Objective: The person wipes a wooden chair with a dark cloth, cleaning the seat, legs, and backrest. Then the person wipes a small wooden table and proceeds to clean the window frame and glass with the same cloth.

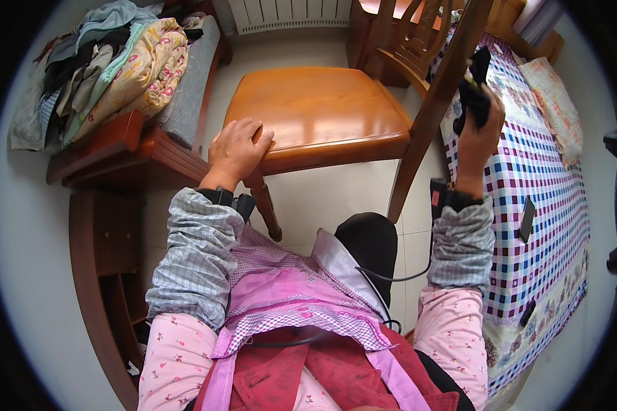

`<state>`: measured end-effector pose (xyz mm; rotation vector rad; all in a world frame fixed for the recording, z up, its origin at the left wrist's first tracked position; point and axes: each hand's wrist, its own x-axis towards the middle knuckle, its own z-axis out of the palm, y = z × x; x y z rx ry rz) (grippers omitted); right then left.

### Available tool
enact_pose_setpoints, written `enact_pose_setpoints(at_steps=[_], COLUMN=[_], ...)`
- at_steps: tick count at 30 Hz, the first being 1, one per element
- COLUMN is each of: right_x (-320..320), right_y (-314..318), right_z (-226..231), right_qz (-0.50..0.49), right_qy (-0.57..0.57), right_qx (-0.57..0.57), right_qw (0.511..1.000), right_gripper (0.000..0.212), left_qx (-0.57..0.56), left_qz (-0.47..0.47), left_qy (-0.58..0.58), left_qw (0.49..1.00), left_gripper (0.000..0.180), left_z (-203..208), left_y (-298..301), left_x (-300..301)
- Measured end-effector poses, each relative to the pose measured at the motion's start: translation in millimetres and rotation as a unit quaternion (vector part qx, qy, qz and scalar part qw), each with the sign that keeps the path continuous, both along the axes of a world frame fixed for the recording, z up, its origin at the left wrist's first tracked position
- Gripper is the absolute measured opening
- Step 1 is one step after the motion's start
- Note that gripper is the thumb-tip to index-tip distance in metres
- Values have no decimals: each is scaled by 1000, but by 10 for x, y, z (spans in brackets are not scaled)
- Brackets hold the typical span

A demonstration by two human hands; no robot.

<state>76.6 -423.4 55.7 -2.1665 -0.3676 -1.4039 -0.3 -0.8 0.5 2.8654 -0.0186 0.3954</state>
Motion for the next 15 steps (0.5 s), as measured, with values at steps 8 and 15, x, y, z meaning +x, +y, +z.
enact_pose_setpoints(at_steps=[8, 15], right_x=[-64, -933], right_y=[221, -183], right_z=[-955, -1711], right_qz=[4, 31], right_qy=[84, 287], right_qx=[-136, -165], right_qw=[987, 943], right_gripper=[71, 51], left_qx=[-3, -30], left_qz=[1, 11], left_qy=[-6, 11], left_qw=[1000, 999], left_gripper=[46, 45], left_z=[-63, -69], left_y=[19, 21], left_x=[-18, -22])
